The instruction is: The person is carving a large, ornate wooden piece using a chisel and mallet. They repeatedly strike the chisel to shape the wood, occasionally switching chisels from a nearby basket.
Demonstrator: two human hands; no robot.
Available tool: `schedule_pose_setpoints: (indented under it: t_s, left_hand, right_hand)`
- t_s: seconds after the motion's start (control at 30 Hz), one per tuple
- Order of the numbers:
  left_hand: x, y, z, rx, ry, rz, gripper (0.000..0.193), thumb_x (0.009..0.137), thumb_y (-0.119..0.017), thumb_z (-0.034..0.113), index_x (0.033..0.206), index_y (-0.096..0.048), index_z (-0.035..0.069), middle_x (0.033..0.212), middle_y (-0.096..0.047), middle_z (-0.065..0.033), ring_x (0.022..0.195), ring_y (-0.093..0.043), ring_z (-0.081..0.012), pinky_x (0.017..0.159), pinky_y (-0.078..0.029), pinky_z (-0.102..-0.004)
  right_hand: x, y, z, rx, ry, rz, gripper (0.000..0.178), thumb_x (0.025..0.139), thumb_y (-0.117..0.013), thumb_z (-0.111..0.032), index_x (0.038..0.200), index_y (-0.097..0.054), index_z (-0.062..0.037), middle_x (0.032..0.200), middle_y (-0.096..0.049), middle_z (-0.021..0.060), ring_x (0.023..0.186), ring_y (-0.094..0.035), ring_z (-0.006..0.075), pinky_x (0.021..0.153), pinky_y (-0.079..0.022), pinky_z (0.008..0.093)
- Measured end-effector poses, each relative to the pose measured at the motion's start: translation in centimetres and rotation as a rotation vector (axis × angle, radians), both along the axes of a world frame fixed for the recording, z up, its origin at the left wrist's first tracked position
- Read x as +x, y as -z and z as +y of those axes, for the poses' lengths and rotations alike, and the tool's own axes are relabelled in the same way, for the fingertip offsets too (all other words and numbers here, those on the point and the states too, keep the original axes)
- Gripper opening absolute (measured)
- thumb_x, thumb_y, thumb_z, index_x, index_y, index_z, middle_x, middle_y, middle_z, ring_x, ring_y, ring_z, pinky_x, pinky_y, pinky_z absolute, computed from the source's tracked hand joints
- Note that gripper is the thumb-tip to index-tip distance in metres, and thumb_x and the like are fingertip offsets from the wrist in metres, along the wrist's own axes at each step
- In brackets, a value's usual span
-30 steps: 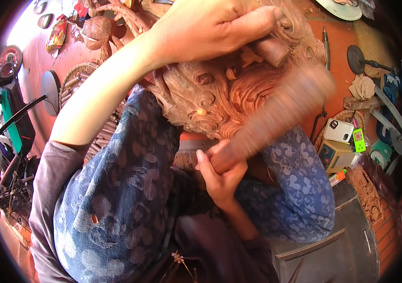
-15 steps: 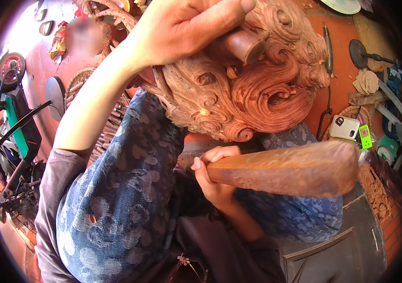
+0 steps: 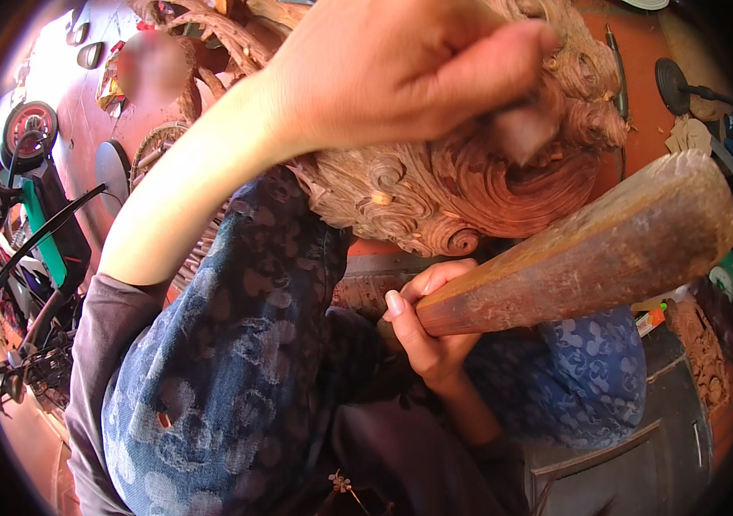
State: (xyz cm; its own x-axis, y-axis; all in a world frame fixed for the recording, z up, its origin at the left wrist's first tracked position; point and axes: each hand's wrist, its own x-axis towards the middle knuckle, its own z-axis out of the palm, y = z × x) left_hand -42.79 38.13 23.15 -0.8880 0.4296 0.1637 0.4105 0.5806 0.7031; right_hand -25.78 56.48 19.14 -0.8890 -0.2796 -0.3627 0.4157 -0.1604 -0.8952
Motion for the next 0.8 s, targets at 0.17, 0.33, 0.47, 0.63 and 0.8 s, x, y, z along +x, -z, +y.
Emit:
schedule_pose_setpoints:
  t_s: [0.17, 0.33, 0.47, 0.63, 0.8]
  left_hand:
    - [-0.8, 3.0, -0.3, 0.242, -0.034, 0.203, 0.048, 0.094, -0.051, 0.016, 0.049, -0.047, 0.0, 0.043, -0.045, -0.0179, 0.036, -0.051, -0.0316, 0.039, -0.041, -0.0385]
    - [-1.2, 3.3, -1.3, 0.34, 0.037, 0.174, 0.048, 0.097, -0.048, 0.013, 0.05, -0.047, 0.002, 0.04, -0.044, -0.0118, 0.033, -0.047, -0.0224, 0.036, -0.035, -0.0338]
    - [-1.1, 3.4, -1.2, 0.382, 0.009, 0.072, 0.047, 0.098, -0.047, 0.013, 0.053, -0.047, 0.003, 0.04, -0.044, -0.0106, 0.032, -0.044, -0.0206, 0.036, -0.033, -0.0341]
    - [-1.2, 3.1, -1.5, 0.269, -0.029, 0.163, 0.043, 0.098, -0.049, 0.013, 0.057, -0.047, 0.002, 0.044, -0.042, -0.0135, 0.035, -0.043, -0.0249, 0.039, -0.032, -0.0371]
    - [-2.0, 3.8, -1.5, 0.188, -0.004, 0.382, 0.039, 0.096, -0.051, 0.012, 0.059, -0.049, 0.001, 0.045, -0.041, -0.0145, 0.036, -0.042, -0.0276, 0.039, -0.03, -0.0384]
  right_hand:
    - [0.2, 0.5, 0.3, -0.018, -0.053, 0.017, 0.028, 0.081, -0.058, 0.006, 0.099, -0.038, -0.0032, 0.073, -0.05, 0.009, 0.057, -0.052, 0.0151, 0.059, -0.05, 0.0274]
    - [0.5, 1.1, 0.2, 0.096, -0.124, 0.164, 0.03, 0.081, -0.06, 0.01, 0.097, -0.039, -0.003, 0.075, -0.05, 0.0084, 0.059, -0.054, 0.0138, 0.057, -0.051, 0.0268]
    - [0.3, 1.3, 0.4, 0.157, -0.166, 0.095, 0.029, 0.079, -0.062, 0.013, 0.093, -0.042, -0.0019, 0.074, -0.05, 0.0072, 0.057, -0.056, 0.0127, 0.054, -0.051, 0.0254]
    - [-0.1, 1.1, 0.1, 0.192, -0.195, 0.131, 0.026, 0.08, -0.062, 0.011, 0.092, -0.043, -0.0009, 0.072, -0.052, 0.0067, 0.055, -0.056, 0.0126, 0.054, -0.05, 0.0246]
    - [0.3, 1.2, -0.8, 0.048, 0.012, 0.007, 0.025, 0.08, -0.062, 0.011, 0.094, -0.043, -0.0003, 0.073, -0.052, 0.0064, 0.055, -0.056, 0.012, 0.054, -0.051, 0.0252]
